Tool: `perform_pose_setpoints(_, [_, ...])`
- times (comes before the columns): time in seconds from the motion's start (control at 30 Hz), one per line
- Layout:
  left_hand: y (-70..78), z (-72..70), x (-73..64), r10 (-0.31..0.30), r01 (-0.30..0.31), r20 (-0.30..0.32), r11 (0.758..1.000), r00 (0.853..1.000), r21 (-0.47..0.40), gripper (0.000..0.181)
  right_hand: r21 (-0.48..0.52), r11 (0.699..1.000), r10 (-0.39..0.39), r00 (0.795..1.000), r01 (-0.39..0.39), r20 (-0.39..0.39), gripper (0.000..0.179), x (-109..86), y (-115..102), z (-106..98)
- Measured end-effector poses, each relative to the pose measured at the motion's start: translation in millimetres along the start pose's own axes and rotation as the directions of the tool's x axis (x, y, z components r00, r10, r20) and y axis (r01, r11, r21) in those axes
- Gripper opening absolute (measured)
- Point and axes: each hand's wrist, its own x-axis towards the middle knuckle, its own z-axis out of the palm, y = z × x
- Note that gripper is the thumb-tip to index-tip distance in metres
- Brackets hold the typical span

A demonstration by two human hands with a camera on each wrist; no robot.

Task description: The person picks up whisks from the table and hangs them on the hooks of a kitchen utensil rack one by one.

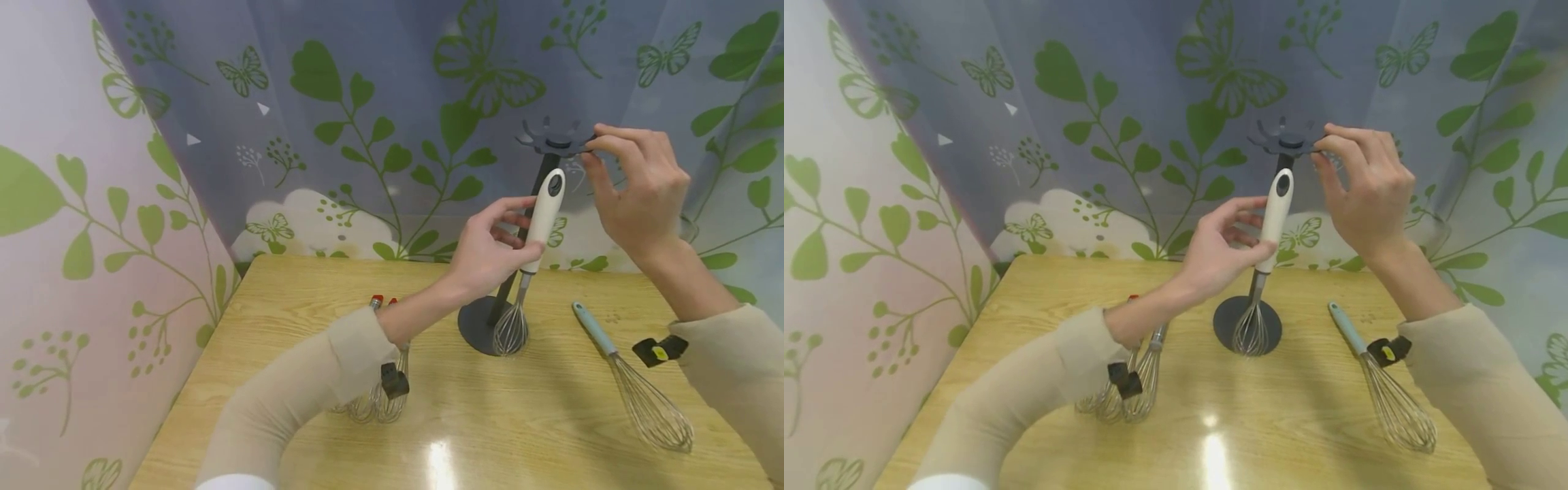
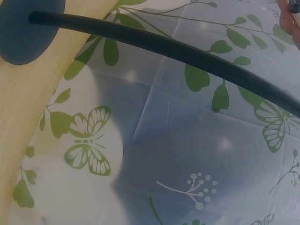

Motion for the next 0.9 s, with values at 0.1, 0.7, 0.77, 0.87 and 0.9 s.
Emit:
perform_pose_setpoints(0.1, [0.7, 0.0, 2.1, 0.022, -0.022, 0.002, 1.0, 1.0, 0.006, 0.055, 0.001, 1.0, 0.0, 1.0, 0.0, 0.003, 0.026, 0.0, 0.0, 0.3])
perform_pose_setpoints(0.7, [17.5, 4.6, 15.8, 0.08, -0.08, -0.004, 0.997, 0.997, 0.013, 0.055, 0.013, 1.0, 0.018, 1.0, -0.018, 0.01, 0.031, 0.1, -0.8, 0.2])
perform_pose_setpoints(0.77, [17.8, 5.0, 17.1, 0.078, -0.078, -0.01, 0.997, 0.997, 0.015, 0.054, 0.012, 1.0, 0.018, 1.0, -0.018, 0.009, 0.031, 0.0, -0.7, 0.4])
perform_pose_setpoints(0.87, [17.6, 5.5, 18.6, 0.077, -0.077, -0.017, 0.997, 0.997, 0.012, 0.054, 0.011, 1.0, 0.019, 1.0, -0.019, 0.007, 0.031, -0.4, -0.6, 0.6])
perform_pose_setpoints(0.9, [17.6, 5.6, 19.1, 0.075, -0.075, -0.019, 0.997, 0.997, 0.014, 0.054, 0.011, 1.0, 0.019, 1.0, -0.019, 0.006, 0.03, -0.5, -0.5, 0.7])
